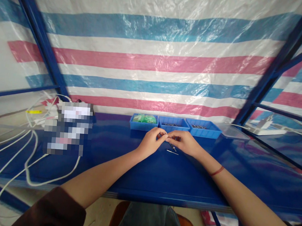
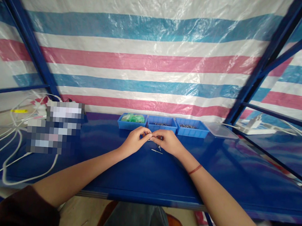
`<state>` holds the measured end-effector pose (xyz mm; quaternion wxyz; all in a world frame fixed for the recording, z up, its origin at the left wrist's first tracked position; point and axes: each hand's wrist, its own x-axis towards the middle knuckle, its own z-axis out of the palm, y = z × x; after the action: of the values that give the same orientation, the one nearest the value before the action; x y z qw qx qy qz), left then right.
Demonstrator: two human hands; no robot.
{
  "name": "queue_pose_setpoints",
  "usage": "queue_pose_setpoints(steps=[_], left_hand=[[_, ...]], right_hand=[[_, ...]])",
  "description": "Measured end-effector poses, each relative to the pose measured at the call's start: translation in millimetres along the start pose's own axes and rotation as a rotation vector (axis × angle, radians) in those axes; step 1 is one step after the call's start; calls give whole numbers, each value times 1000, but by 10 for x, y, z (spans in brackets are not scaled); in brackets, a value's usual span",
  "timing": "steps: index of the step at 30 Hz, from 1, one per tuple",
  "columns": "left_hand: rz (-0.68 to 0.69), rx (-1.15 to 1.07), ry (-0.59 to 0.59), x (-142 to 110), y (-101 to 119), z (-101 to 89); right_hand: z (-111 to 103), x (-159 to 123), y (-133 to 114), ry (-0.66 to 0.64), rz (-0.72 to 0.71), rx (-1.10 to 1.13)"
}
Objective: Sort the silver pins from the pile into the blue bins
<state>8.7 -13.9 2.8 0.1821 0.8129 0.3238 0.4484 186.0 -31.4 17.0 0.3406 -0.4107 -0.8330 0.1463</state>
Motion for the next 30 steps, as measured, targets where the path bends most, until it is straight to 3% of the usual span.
queue_pose_setpoints(steps=[18, 30], left_hand=[[-8, -2, 33, -7, 33, -21], [-7, -8, 59, 13, -35, -15]], right_hand=[[21, -4, 29, -37, 55, 98], [-44, 33, -42, 148, 103, 145]])
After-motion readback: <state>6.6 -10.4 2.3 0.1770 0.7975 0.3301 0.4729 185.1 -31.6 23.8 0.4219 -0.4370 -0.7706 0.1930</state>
